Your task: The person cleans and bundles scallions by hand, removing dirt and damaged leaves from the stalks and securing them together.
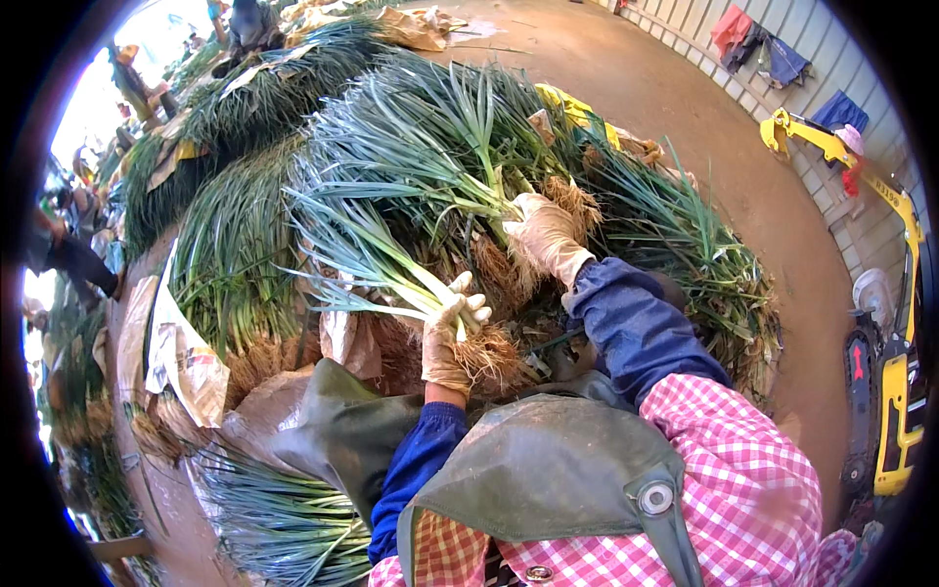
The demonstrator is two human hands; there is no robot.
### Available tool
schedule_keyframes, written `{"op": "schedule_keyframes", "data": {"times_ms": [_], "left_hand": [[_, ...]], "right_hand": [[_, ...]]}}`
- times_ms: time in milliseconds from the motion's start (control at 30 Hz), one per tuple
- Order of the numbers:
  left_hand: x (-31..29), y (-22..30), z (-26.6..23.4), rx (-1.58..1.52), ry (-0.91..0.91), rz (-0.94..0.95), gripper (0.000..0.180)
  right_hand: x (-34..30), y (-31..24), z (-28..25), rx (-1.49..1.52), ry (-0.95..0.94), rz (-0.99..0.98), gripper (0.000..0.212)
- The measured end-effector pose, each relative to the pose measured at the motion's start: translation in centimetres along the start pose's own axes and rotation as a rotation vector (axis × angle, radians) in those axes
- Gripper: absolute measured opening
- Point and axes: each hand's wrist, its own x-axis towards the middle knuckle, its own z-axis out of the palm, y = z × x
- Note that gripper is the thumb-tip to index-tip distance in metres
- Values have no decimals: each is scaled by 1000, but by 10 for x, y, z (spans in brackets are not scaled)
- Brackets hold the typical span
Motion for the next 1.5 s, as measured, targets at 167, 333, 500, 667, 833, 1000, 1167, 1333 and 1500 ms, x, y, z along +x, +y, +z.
{"op": "schedule_keyframes", "data": {"times_ms": [167, 333, 500, 667, 833, 1000, 1167, 1333, 1500], "left_hand": [[8, -6, -10, -64, -40, -42, 40], [-1, 3, -13, -75, 10, -32, 37], [-4, -3, 8, 27, 64, 4, 38], [-15, 9, 5, 29, 117, 42, 40], [-14, 5, 18, -47, 87, 34, 36], [-3, -6, -30, -182, 201, -1, 24], [-14, 2, 8, -237, 153, -17, 25], [-8, 1, -6, -275, 176, 42, 22], [-18, 15, 18, -368, 132, 16, 24]], "right_hand": [[18, 5, -17, 883, -163, -34, 22], [-3, -52, -33, 309, -136, 48, 15], [23, 5, 1, 317, -215, -34, 11], [4, -20, 8, 1717, -310, 343, 10], [-31, -24, 43, 1497, -468, 178, 32], [-79, -59, 66, 772, -97, -185, 59], [-89, -69, 66, 695, 86, -259, 59], [-85, -78, 60, 850, -41, -3, 52], [-48, -48, 51, 886, 22, 291, 42]]}}
